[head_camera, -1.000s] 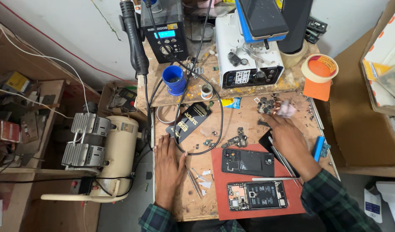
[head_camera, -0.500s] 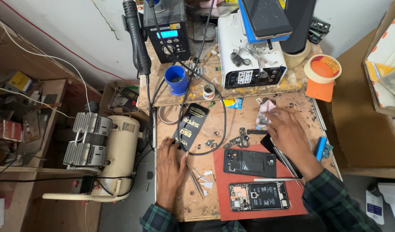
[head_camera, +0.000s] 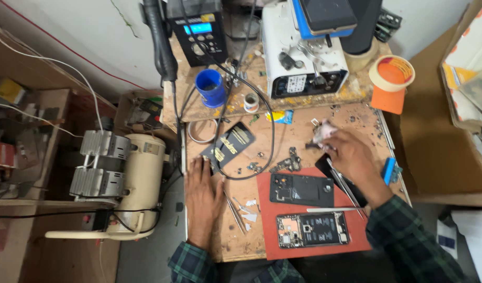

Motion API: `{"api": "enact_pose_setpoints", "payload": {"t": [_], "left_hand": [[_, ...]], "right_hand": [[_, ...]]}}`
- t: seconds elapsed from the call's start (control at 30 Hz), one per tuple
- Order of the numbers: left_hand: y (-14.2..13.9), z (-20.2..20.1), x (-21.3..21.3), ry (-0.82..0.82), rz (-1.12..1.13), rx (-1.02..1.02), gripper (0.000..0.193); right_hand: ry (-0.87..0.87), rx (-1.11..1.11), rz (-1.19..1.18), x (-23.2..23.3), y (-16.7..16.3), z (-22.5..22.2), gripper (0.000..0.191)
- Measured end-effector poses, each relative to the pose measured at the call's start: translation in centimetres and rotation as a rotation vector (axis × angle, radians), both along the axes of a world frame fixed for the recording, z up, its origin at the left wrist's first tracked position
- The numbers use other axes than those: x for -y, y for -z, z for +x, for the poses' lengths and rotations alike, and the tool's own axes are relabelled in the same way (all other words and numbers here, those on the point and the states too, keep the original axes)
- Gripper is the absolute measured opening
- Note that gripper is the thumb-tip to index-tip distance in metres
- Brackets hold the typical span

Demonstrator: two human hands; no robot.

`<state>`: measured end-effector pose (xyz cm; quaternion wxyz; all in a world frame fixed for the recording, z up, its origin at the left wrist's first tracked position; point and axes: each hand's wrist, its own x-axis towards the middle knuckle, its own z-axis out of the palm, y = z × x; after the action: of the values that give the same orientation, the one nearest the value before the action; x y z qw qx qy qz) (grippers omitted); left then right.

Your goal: The person cleans a small electronic component with a tool and a cloth, then places it into a disassembled smartphone chassis on a cluttered workbench.

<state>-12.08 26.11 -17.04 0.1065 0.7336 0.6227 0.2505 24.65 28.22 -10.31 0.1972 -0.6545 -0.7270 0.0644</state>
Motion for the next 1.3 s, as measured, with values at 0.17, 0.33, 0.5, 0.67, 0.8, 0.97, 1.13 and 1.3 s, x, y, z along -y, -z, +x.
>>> {"api": "enact_pose_setpoints", "payload": {"t": [0.17,0.33,0.5,0.67,0.8,0.97,1.13,1.3], "left_hand": [[0.2,0.0,0.2,-0.038,0.002,-0.033,0.066],[-0.7,0.8,0.2,-0.051,0.016,0.014,0.062],[-1.4,1.5,0.6,-0.039,0.044,-0.033,0.054],[-1.3,1.7,0.7,-0.057,0.028,0.045,0.046],[-0.8,1.7,0.6,-0.031,0.051,0.046,0.039],[-0.4,1.7,0.5,-0.018,0.082,0.022,0.038],[-0.9,2.1,0.6,-0.015,0.078,0.016,0.04],[-1.2,2.4,0.8,-0.015,0.05,-0.006,0.042]], "right_hand": [[0.064,-0.207,0.216,-0.4,-1.1,2.8,0.026],[0.217,-0.773,0.122,-1.0,-1.6,6.1,0.015],[0.212,-0.957,0.119,-0.7,-1.3,8.0,0.016],[0.215,-0.315,0.111,-0.5,0.1,7.3,0.026],[0.087,-0.028,0.105,-0.6,0.5,5.9,0.03],[-0.142,0.17,0.158,-1.1,1.5,1.2,0.041],[-0.378,0.168,0.035,-0.7,3.0,-4.0,0.049],[-0.343,0.119,-0.02,-0.1,2.6,-4.0,0.051]]}}
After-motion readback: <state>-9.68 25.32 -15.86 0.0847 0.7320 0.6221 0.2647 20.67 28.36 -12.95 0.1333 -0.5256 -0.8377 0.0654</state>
